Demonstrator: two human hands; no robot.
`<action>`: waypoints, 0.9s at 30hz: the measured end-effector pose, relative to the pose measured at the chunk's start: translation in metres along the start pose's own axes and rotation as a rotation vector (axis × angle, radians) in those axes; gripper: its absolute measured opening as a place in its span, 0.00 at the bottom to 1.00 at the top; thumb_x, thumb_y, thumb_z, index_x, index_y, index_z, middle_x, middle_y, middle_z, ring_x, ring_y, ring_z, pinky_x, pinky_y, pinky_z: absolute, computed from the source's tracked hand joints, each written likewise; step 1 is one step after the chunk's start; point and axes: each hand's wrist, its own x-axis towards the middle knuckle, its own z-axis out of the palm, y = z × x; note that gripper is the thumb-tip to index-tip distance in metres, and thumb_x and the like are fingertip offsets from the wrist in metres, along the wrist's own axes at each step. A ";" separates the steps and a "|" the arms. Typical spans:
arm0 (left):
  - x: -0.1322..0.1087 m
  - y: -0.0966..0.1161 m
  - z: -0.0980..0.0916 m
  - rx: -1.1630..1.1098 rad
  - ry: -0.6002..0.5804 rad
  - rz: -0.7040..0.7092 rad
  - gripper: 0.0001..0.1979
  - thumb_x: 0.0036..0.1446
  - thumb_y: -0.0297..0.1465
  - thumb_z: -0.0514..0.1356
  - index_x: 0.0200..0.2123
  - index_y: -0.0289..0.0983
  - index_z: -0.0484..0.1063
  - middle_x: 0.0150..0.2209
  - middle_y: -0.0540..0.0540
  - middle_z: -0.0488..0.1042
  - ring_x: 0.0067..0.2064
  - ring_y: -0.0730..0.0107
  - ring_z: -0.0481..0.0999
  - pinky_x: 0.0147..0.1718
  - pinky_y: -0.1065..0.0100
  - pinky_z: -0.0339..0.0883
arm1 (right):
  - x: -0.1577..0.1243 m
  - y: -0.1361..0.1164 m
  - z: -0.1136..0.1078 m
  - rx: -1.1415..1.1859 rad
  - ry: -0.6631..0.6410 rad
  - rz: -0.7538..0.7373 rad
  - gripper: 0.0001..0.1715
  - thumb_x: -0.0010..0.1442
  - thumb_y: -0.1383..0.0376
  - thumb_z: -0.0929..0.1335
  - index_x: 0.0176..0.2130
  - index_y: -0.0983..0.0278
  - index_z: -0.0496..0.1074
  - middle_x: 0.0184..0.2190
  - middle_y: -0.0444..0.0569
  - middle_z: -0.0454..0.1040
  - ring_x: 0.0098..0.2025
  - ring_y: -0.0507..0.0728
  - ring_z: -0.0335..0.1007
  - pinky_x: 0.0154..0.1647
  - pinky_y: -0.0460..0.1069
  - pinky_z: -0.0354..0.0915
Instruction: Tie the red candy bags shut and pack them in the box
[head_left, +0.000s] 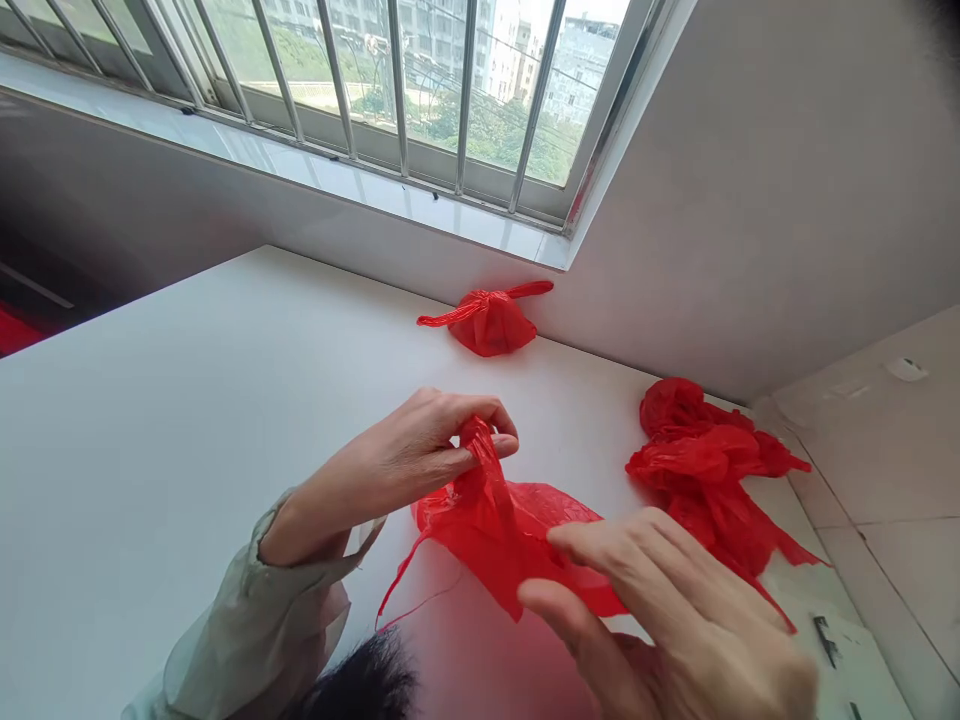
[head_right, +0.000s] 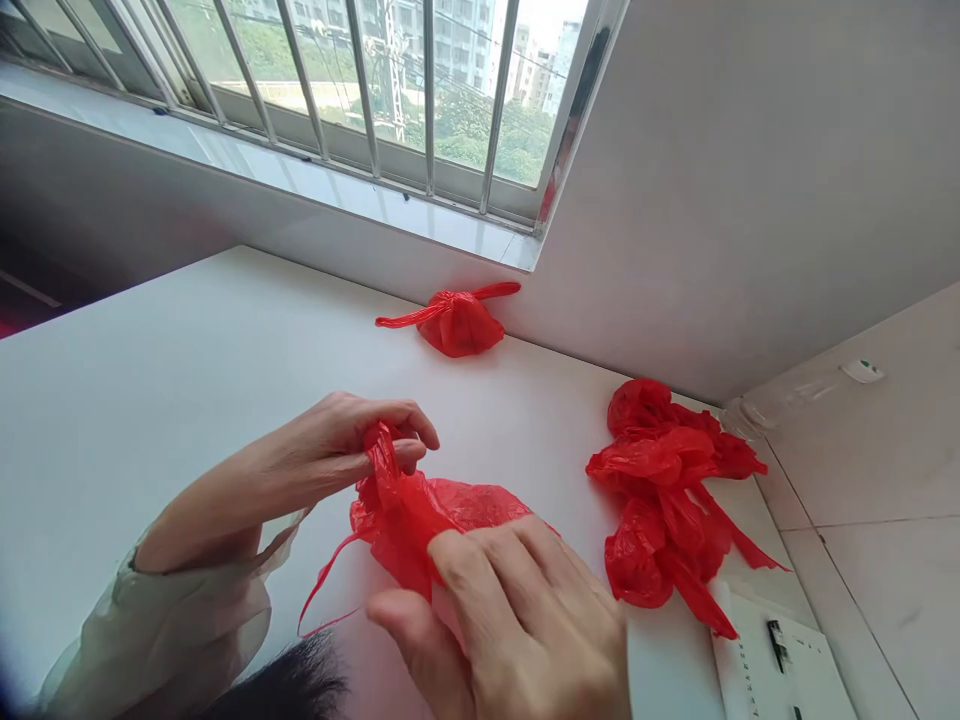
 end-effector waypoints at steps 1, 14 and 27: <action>0.000 0.002 0.000 0.004 -0.001 0.007 0.14 0.67 0.41 0.55 0.34 0.39 0.71 0.21 0.56 0.64 0.25 0.76 0.61 0.25 0.74 0.54 | 0.005 -0.001 0.008 -0.007 -0.048 -0.037 0.14 0.63 0.51 0.70 0.36 0.59 0.75 0.25 0.45 0.77 0.25 0.56 0.71 0.27 0.51 0.65; 0.001 -0.035 -0.017 0.094 -0.201 0.237 0.39 0.56 0.42 0.69 0.67 0.43 0.57 0.64 0.41 0.64 0.64 0.57 0.64 0.61 0.64 0.58 | 0.026 0.031 0.008 0.229 0.230 0.241 0.08 0.60 0.66 0.73 0.29 0.60 0.74 0.22 0.38 0.72 0.22 0.48 0.64 0.23 0.44 0.61; 0.030 -0.023 0.009 -0.078 -0.194 0.203 0.15 0.68 0.38 0.55 0.29 0.36 0.68 0.26 0.54 0.59 0.27 0.74 0.55 0.27 0.69 0.49 | 0.032 0.053 -0.003 0.101 0.173 0.203 0.06 0.61 0.63 0.72 0.31 0.60 0.77 0.32 0.44 0.76 0.35 0.53 0.71 0.33 0.47 0.66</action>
